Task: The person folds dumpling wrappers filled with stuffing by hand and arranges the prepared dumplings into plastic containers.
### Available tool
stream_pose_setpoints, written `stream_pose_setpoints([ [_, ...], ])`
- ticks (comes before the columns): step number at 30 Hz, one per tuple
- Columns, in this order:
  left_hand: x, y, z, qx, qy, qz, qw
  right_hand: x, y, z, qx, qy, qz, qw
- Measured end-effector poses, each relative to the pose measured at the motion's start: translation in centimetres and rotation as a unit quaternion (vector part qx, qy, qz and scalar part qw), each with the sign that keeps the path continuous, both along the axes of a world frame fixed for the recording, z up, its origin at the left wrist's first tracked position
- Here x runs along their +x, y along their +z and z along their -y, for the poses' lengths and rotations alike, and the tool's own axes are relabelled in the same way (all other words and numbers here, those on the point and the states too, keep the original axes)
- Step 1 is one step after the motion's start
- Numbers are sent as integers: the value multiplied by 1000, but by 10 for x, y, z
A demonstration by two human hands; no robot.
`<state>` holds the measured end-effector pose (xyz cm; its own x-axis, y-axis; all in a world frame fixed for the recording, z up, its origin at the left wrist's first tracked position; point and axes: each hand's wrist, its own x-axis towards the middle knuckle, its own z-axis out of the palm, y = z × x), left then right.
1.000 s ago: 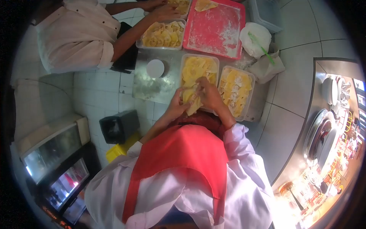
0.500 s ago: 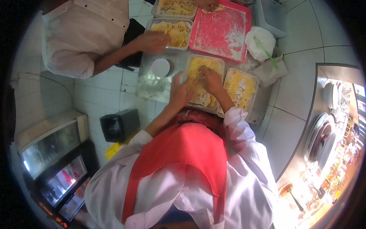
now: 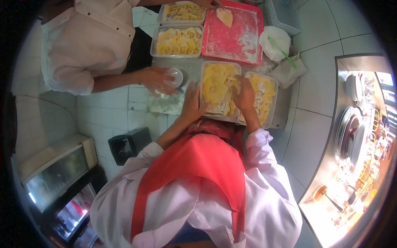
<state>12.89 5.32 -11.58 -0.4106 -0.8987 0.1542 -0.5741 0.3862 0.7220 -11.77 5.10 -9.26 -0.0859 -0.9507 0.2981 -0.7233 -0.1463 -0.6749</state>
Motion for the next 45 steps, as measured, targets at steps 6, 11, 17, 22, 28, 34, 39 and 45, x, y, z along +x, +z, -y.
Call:
stream_pose_setpoints([
  [6,15,-16,-3,-23,26,-22,999,-76,2,-47,-63,-211,-155,963],
  [11,-13,-40,-1,43,77,-62,994,-126,-18,-90,6,-270,-119,955],
  [17,-27,-35,-1,47,139,-52,988,-140,-36,-86,93,-273,28,957],
  [22,-30,-30,-2,37,156,-14,987,-146,-59,-81,16,-248,60,967],
  [28,-40,-35,-5,-7,184,-35,982,-145,-58,-82,-20,-230,47,972],
  [34,-37,-37,-6,-10,178,-39,983,-143,-53,-71,-43,-223,44,973],
  [39,-34,-39,-6,-10,165,-37,985,-146,-46,-51,5,-216,36,976],
  [45,-36,-37,-5,21,176,-56,983,-149,-47,-48,-49,-186,49,980],
])
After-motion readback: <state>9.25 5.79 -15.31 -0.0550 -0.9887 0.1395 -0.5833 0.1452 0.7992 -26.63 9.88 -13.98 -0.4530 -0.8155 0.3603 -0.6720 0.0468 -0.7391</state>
